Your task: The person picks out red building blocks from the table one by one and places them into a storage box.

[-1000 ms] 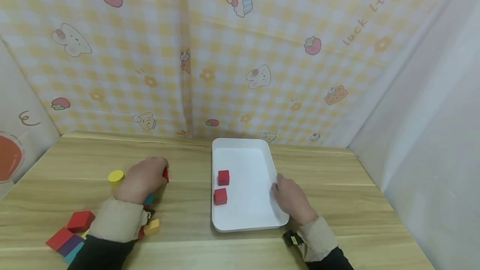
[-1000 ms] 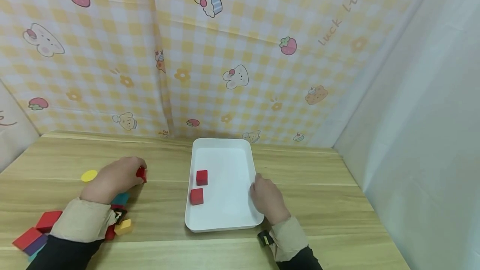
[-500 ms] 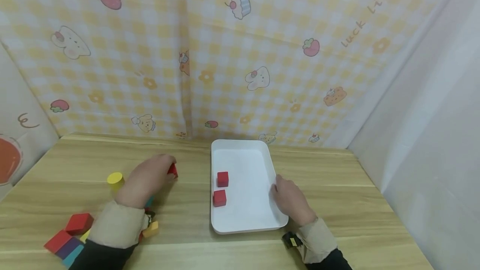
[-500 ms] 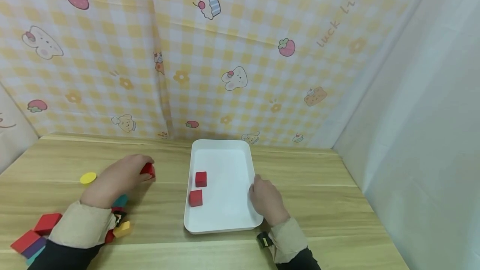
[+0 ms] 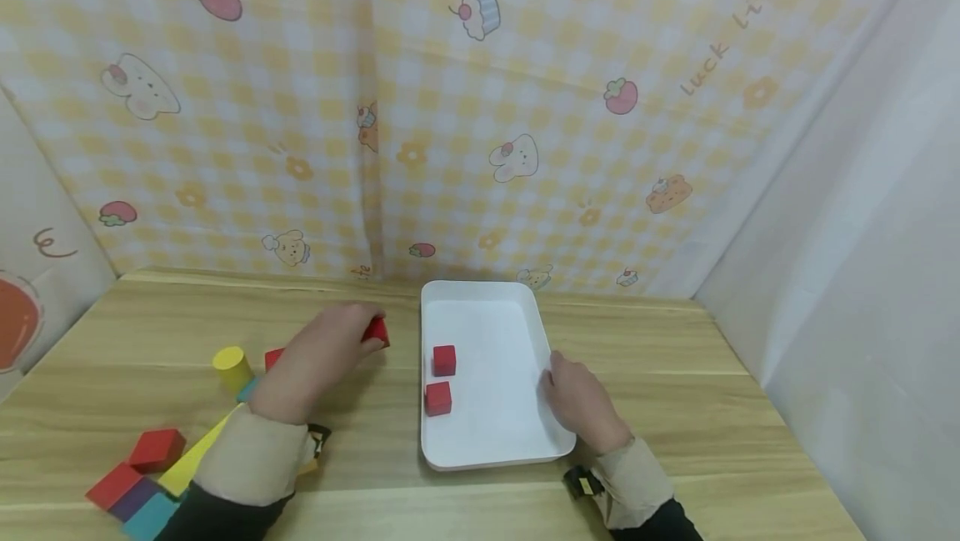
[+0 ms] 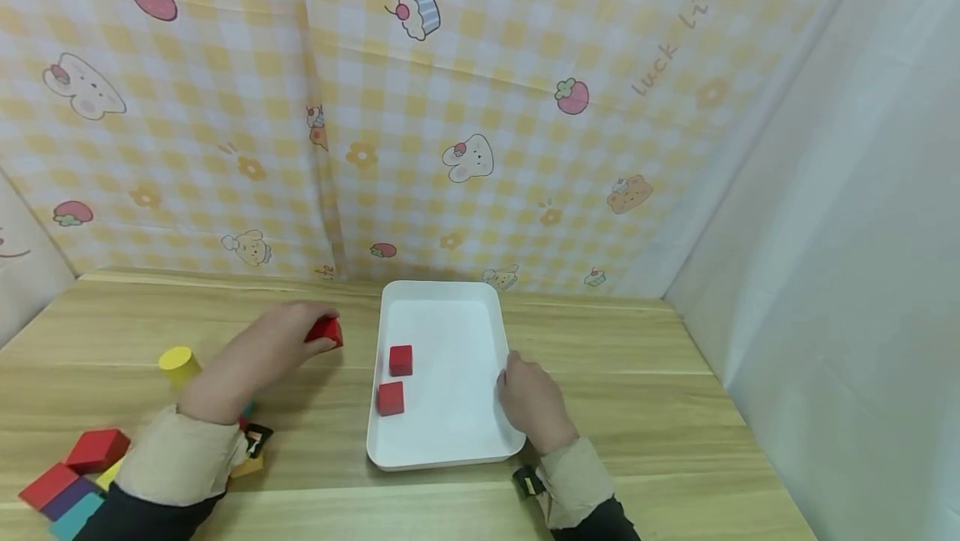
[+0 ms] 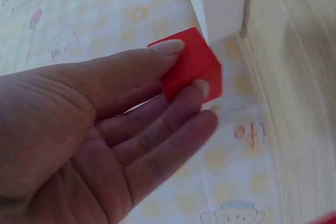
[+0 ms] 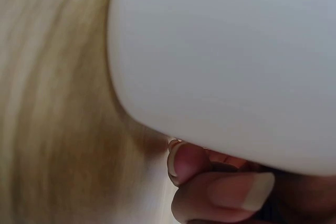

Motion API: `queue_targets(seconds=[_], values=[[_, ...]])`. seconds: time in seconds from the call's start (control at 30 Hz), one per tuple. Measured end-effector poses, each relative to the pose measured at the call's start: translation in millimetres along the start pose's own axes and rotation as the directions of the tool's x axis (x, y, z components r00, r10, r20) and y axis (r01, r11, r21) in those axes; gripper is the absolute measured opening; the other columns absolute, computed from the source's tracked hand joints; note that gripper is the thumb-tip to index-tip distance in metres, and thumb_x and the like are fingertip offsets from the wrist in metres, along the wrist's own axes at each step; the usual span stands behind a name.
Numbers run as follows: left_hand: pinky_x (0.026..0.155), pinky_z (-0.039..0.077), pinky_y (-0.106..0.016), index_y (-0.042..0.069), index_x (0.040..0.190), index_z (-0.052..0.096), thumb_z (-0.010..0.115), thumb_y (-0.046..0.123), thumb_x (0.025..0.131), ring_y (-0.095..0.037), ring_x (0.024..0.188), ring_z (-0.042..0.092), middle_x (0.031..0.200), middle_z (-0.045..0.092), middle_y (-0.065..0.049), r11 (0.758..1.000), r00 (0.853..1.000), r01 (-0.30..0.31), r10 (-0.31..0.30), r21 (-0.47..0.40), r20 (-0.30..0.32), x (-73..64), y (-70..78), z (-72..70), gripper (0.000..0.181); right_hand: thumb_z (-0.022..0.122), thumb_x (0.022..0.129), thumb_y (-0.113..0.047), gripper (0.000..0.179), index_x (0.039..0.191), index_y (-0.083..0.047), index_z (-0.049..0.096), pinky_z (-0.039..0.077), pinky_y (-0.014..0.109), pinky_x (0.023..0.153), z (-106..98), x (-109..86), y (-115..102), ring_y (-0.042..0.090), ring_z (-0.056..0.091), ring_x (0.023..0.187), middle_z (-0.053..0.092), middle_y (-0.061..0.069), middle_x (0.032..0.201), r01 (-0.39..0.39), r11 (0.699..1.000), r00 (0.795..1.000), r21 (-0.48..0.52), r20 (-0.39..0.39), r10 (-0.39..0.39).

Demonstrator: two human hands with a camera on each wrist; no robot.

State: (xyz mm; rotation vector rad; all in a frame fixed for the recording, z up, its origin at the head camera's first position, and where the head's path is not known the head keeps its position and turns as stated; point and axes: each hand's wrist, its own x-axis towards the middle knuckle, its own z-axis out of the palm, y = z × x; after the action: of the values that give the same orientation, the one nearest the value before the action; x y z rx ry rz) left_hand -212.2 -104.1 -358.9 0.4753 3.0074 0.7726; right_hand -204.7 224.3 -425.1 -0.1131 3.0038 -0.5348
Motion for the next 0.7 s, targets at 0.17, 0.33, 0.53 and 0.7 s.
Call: queue_targets(seconds=[0.17, 0.33, 0.53, 0.7], values=[[0.072, 0.055, -0.031, 0.004, 0.099, 0.067, 0.078, 0.01, 0.088, -0.018, 0.075, 0.056, 0.082, 0.064, -0.004, 0.999, 0.999, -0.035, 0.035, -0.036, -0.013, 2.5, 10.1, 6.2, 0.016, 0.046, 0.103, -0.012, 0.043, 0.135, 0.017, 0.049, 0.052, 0.035, 0.062, -0.1, -0.2, -0.6, 0.022, 0.062, 0.071, 0.068, 0.034, 0.11, 0.004, 1.0, 1.0, -0.006, 0.001, -0.004], [0.075, 0.056, -0.033, 0.006, 0.103, 0.068, 0.077, 0.01, 0.089, -0.018, 0.077, 0.057, 0.086, 0.066, -0.004, 0.997, 0.997, -0.048, 0.044, -0.059, -0.067, 7.8, 17.7, 10.4, 0.017, 0.046, 0.103, -0.012, 0.042, 0.135, 0.017, 0.049, 0.05, 0.033, 0.059, -0.2, -0.1, -0.3, 0.021, 0.059, 0.068, 0.068, 0.033, 0.107, 0.0, 1.0, 1.0, 0.0, 0.0, 0.0], [0.075, 0.054, -0.032, 0.008, 0.096, 0.071, 0.072, 0.008, 0.093, -0.018, 0.076, 0.057, 0.084, 0.068, -0.004, 0.992, 0.999, -0.022, 0.016, -0.123, -0.049, 24.4, 26.7, 23.6, 0.004, 0.045, 0.104, -0.012, 0.043, 0.135, 0.016, 0.049, 0.05, 0.032, 0.06, -0.5, 0.8, 0.2, 0.02, 0.059, 0.069, 0.068, 0.032, 0.11, -0.007, 1.0, 1.0, 0.007, 0.009, 0.007], [0.075, 0.056, -0.031, 0.006, 0.096, 0.071, 0.075, 0.006, 0.09, -0.017, 0.074, 0.057, 0.082, 0.067, -0.003, 0.992, 0.999, -0.006, 0.0, -0.13, -0.046, 32.7, 26.5, 33.4, 0.007, 0.045, 0.104, -0.012, 0.042, 0.135, 0.016, 0.049, 0.051, 0.034, 0.061, -0.5, 0.5, 0.2, 0.021, 0.06, 0.071, 0.067, 0.033, 0.112, -0.007, 1.0, 1.0, 0.008, 0.005, 0.007]])
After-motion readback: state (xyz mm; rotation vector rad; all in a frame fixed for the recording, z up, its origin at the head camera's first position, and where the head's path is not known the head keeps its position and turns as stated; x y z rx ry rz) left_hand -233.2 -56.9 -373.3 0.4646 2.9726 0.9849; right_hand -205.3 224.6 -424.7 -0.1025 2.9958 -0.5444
